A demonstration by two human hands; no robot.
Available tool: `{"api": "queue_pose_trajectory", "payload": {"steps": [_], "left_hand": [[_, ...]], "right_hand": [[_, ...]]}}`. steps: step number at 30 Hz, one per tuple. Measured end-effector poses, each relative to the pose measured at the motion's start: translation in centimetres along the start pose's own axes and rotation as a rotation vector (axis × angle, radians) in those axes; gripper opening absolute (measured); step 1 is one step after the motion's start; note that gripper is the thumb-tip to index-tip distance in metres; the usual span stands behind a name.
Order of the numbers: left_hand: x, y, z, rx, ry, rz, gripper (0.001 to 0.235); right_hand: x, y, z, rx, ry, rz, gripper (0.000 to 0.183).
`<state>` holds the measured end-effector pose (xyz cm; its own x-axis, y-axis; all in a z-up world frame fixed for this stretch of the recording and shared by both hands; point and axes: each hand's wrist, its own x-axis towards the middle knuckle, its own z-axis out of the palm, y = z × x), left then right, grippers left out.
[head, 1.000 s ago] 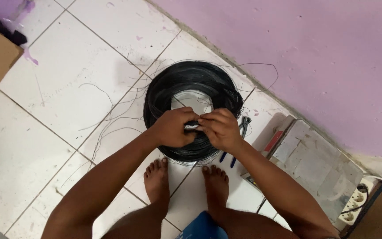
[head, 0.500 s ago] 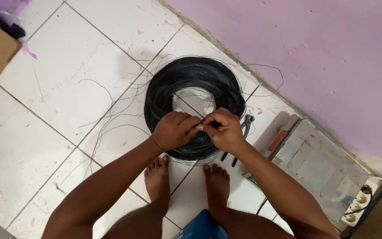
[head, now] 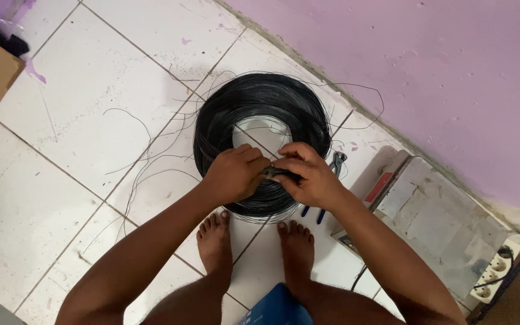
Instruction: Securing a large coil of black wire by twisting and cutting wire ties using pliers on a tiled floor.
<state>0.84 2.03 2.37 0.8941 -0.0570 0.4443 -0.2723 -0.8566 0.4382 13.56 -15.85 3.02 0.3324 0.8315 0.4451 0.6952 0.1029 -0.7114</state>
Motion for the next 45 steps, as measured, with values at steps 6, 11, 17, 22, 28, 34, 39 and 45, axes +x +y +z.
{"api": "queue_pose_trajectory", "payload": {"steps": [6, 11, 17, 22, 28, 34, 39, 45], "left_hand": [[1.7, -0.4, -2.1, -0.31, -0.379, -0.293, 0.024], [2.7, -1.3, -3.2, -0.586, -0.726, -0.672, 0.037], [2.9, -2.2, -1.6, -0.669, -0.884, -0.777, 0.043], [1.6, -3.0, -0.2, -0.702, -0.917, -0.804, 0.042], [2.7, -1.0, -2.2, -0.606, -0.88, -0.784, 0.044], [2.5, 1.1, -2.2, -0.462, -0.742, -0.63, 0.054], [2.0, 1.9, -3.7, -0.437, -0.842, -0.672, 0.058], [0.3, 0.2, -3.5, -0.4, -0.771, -0.685, 0.048]], "right_hand": [[-0.3, 1.3, -0.2, 0.022, -0.092, -0.048, 0.024], [-0.3, 1.1, 1.2, -0.13, -0.069, -0.163, 0.018], [-0.9, 1.5, 1.3, -0.216, -0.101, -0.167, 0.018], [-0.5, 0.8, 1.3, -0.277, -0.121, -0.195, 0.013], [-0.6, 0.5, 1.6, -0.355, -0.116, -0.186, 0.01], [-0.7, -1.4, 2.7, -0.451, -0.136, -0.213, 0.01], [0.4, -5.3, 1.2, -0.468, -0.126, -0.234, 0.038], [1.5, -5.2, -5.1, -0.234, -0.24, 0.074, 0.089]]}}
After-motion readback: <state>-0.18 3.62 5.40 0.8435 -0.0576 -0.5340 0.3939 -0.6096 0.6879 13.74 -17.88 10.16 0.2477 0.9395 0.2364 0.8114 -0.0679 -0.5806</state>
